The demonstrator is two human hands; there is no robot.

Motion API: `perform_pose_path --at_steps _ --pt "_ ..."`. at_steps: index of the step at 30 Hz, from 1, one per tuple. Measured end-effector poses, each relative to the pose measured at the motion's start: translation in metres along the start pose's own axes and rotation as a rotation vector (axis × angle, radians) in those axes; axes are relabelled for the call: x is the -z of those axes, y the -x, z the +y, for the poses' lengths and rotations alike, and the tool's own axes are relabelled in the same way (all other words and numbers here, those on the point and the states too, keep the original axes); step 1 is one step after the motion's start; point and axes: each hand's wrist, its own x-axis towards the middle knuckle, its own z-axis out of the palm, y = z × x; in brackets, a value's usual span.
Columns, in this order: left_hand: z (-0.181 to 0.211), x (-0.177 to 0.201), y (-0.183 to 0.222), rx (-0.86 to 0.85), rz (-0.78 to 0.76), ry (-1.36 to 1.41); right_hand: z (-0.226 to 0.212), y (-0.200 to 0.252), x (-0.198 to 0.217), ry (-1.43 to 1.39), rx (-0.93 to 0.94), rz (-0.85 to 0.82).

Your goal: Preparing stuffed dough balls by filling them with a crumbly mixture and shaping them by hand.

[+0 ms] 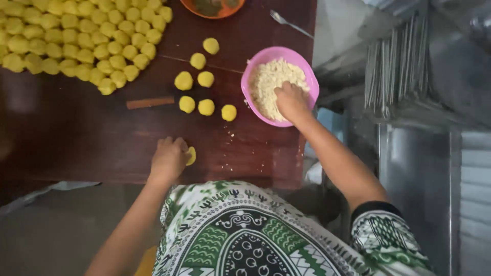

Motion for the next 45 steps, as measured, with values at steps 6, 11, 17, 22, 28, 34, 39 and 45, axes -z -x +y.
perform_pose_path --at_steps 6,11,17,22,28,34,39,45 --pt "0.004 -0.005 -0.003 -0.133 0.028 0.001 0.016 0.002 -0.011 0.015 0.022 -0.086" --pt "0.085 0.030 -0.022 -0.157 0.121 0.621 0.048 0.007 -0.003 -0.750 -0.067 0.016" --pt "0.186 -0.065 -0.118 0.071 -0.023 1.283 0.025 0.032 0.057 -1.196 -0.226 -0.016" --pt "0.230 -0.082 -0.132 0.158 -0.235 1.527 0.000 0.040 0.054 -0.942 -0.067 0.269" --pt "0.229 -0.094 -0.141 0.077 -0.260 1.544 0.017 0.040 0.027 -0.820 0.073 0.408" --pt "0.210 -0.067 -0.147 0.036 -0.217 1.508 0.023 0.028 0.023 -0.910 -0.005 0.318" --pt "0.207 -0.062 -0.148 -0.120 -0.279 1.358 0.000 0.026 0.011 -1.536 -0.350 0.008" --pt "0.190 -0.080 -0.148 -0.236 -0.179 1.197 -0.023 0.031 -0.019 -1.705 -0.448 0.118"
